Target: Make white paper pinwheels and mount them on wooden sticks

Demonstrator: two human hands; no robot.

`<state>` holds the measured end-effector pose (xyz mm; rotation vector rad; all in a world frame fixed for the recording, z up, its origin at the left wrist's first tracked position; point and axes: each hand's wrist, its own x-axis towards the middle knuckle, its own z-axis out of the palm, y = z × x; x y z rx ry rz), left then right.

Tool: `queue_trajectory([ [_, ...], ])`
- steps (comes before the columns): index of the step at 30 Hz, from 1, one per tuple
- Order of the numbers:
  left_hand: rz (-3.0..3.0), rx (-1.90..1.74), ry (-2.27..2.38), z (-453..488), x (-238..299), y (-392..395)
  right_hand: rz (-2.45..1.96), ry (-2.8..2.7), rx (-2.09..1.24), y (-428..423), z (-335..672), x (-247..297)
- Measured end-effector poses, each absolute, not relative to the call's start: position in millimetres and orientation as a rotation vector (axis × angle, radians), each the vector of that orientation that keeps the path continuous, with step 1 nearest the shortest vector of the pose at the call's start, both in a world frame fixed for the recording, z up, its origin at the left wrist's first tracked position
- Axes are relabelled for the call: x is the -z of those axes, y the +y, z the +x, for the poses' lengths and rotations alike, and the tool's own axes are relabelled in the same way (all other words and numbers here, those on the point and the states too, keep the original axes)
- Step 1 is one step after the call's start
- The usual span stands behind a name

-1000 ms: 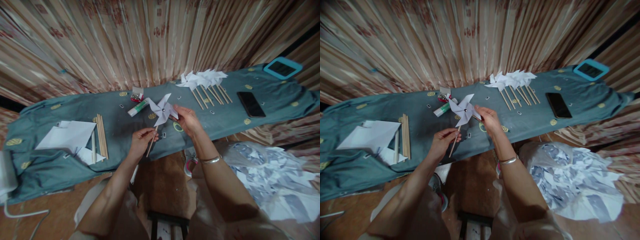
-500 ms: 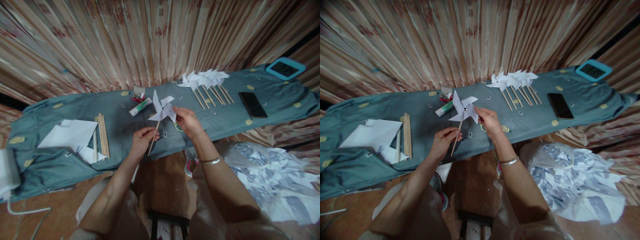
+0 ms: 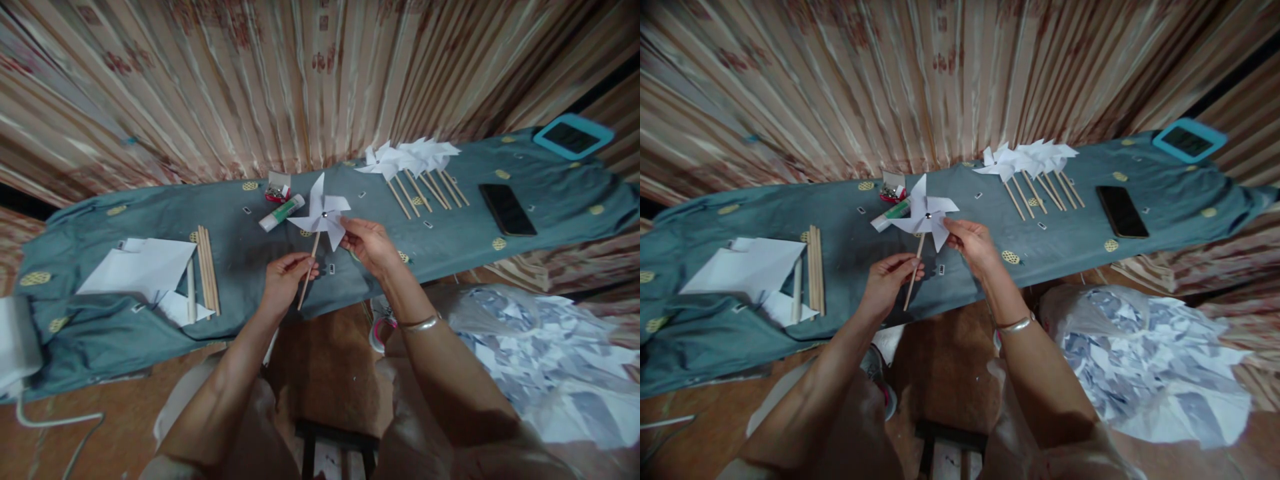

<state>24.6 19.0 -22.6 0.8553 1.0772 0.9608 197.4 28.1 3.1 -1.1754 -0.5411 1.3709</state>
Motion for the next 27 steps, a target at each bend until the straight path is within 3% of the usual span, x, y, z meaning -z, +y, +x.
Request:
queue_trajectory([
  [27, 0.875, -0.966, 1.085, 26, 21, 18, -1.245, -0.611, -1.434, 24, 183, -5],
])
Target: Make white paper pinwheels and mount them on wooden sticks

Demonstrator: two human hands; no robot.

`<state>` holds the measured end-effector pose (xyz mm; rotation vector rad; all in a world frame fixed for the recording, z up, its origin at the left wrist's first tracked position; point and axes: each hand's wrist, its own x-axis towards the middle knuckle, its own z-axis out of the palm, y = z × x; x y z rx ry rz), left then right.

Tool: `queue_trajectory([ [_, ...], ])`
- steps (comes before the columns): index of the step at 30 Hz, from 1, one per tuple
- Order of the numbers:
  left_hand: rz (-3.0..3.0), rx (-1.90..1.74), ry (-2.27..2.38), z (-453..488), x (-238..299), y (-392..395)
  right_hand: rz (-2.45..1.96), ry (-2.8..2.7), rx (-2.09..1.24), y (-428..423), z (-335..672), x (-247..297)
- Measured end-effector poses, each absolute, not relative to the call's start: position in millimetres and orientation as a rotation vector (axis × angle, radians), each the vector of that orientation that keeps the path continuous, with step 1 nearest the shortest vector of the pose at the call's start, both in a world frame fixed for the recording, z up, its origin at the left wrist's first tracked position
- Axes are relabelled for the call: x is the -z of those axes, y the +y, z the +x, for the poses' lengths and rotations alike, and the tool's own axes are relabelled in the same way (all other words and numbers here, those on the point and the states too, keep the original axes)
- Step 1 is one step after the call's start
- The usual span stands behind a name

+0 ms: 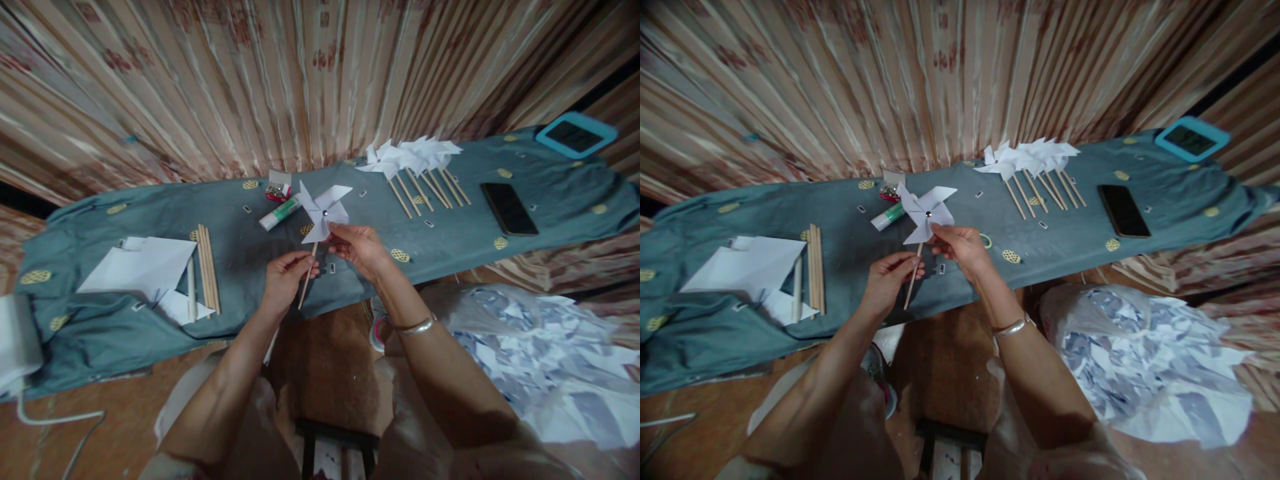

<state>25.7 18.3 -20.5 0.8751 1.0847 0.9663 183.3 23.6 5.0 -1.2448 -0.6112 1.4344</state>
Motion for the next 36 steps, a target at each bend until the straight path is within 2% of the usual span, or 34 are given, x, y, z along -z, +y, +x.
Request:
queue_trajectory([
  [13, 0.853, -0.968, 1.080, 25, 24, 20, -1.348, -0.749, -1.352, 18, 200, -16],
  [22, 0.843, -0.955, 1.087, 25, 23, 19, -1.305, -0.573, -0.981, 28, 218, -3],
  [36, 0.792, -0.931, 1.060, 29, 20, 19, -1.266, -0.624, -1.228, 29, 207, -4],
])
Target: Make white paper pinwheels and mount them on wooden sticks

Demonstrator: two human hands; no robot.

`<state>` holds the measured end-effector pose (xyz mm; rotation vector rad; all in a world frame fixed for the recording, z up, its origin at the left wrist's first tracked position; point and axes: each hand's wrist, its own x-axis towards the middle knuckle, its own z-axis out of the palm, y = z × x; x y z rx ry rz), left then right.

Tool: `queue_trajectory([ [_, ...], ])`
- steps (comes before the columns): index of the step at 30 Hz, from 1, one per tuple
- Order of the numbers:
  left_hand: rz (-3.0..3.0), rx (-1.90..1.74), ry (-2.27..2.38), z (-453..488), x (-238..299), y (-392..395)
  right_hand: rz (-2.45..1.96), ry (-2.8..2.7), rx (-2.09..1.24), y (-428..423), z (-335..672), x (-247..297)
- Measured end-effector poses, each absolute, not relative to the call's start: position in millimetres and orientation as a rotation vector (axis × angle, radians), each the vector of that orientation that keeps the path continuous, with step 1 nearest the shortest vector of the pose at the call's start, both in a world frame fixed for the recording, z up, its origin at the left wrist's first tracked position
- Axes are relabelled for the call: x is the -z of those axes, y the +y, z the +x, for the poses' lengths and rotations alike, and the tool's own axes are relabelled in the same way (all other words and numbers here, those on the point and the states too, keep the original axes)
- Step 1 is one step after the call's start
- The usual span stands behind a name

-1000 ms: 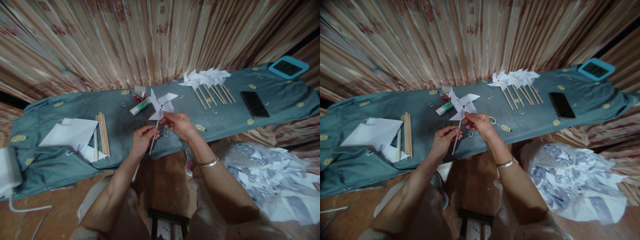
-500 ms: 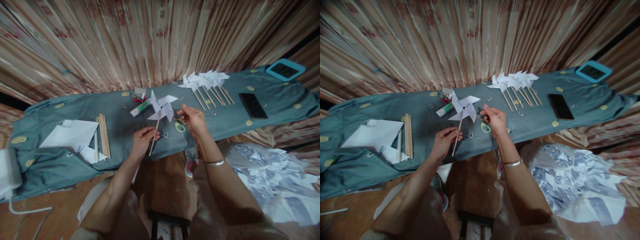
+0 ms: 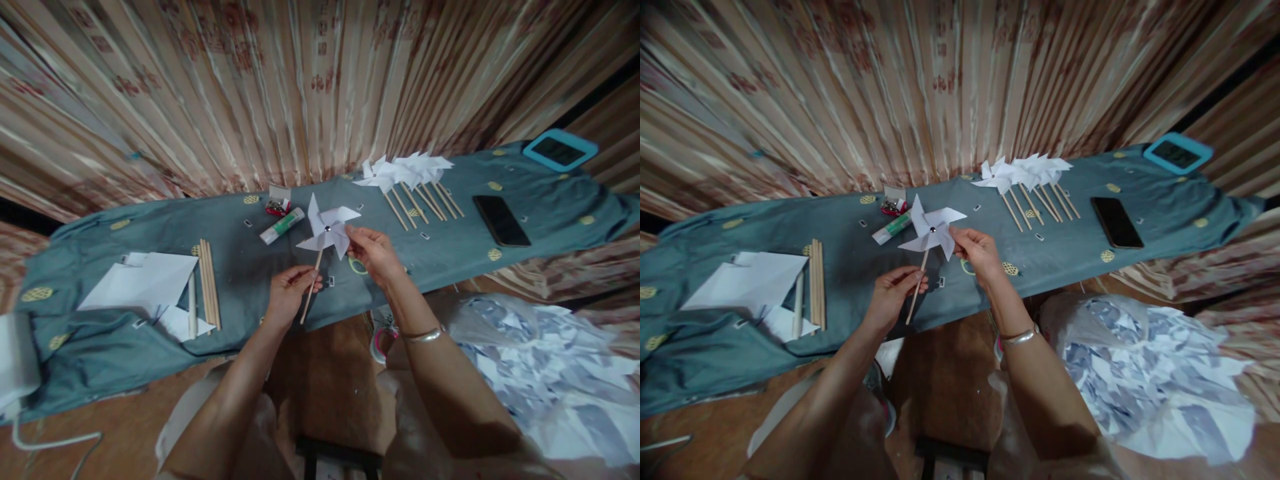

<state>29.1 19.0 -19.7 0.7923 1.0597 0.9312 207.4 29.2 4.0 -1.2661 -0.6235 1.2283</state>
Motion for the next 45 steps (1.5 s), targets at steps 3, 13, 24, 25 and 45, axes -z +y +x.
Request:
queue_trajectory([
  [3, 0.772, -0.934, 1.067, 30, 20, 20, -1.251, -0.593, -1.264, 30, 205, -4],
  [13, 0.776, -0.938, 1.068, 30, 23, 20, -1.230, -0.466, -1.350, 29, 200, -10],
  [24, 0.790, -0.946, 1.059, 30, 22, 20, -1.174, -0.475, -1.375, 29, 199, -8],
  [25, 0.791, -0.946, 1.060, 30, 23, 20, -1.169, -0.479, -1.375, 29, 199, -8],
  [45, 0.753, -0.974, 1.055, 33, 22, 20, -1.335, -0.457, -1.351, 28, 189, -9],
])
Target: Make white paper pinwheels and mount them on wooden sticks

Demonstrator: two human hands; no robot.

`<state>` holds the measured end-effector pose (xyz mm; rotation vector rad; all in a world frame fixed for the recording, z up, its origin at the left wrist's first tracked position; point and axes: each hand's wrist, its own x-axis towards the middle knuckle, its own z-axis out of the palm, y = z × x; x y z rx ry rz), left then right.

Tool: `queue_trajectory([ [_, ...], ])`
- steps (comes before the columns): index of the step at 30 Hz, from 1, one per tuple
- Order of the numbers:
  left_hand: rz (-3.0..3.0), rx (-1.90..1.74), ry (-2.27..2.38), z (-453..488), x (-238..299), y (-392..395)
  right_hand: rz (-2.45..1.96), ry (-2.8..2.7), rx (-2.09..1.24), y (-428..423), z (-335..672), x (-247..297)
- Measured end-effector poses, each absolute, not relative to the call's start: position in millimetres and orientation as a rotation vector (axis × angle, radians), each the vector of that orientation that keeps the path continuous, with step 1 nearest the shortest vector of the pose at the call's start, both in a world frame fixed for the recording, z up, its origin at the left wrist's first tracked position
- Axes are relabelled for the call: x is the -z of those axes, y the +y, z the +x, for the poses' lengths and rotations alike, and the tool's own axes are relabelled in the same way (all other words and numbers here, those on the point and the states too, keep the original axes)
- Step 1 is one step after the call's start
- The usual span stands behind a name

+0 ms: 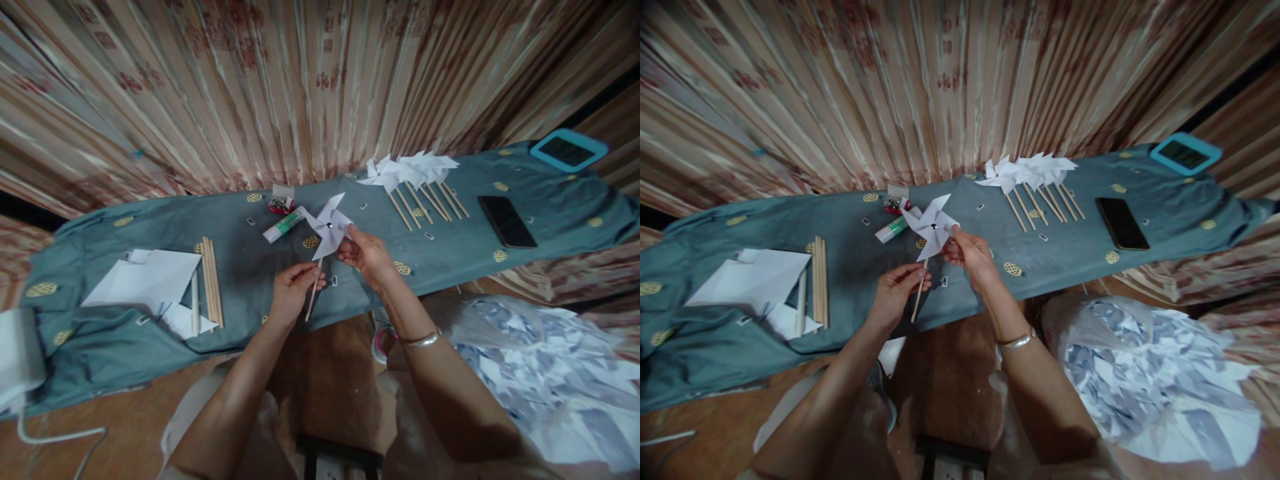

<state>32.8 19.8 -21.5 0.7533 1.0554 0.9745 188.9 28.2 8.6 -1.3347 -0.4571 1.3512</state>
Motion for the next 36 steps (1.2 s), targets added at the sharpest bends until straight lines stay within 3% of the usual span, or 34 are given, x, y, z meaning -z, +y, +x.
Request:
queue_trajectory([
  [36, 0.701, -1.038, 1.072, 31, 18, 32, -1.300, -0.765, -1.330, 27, 169, 2],
])
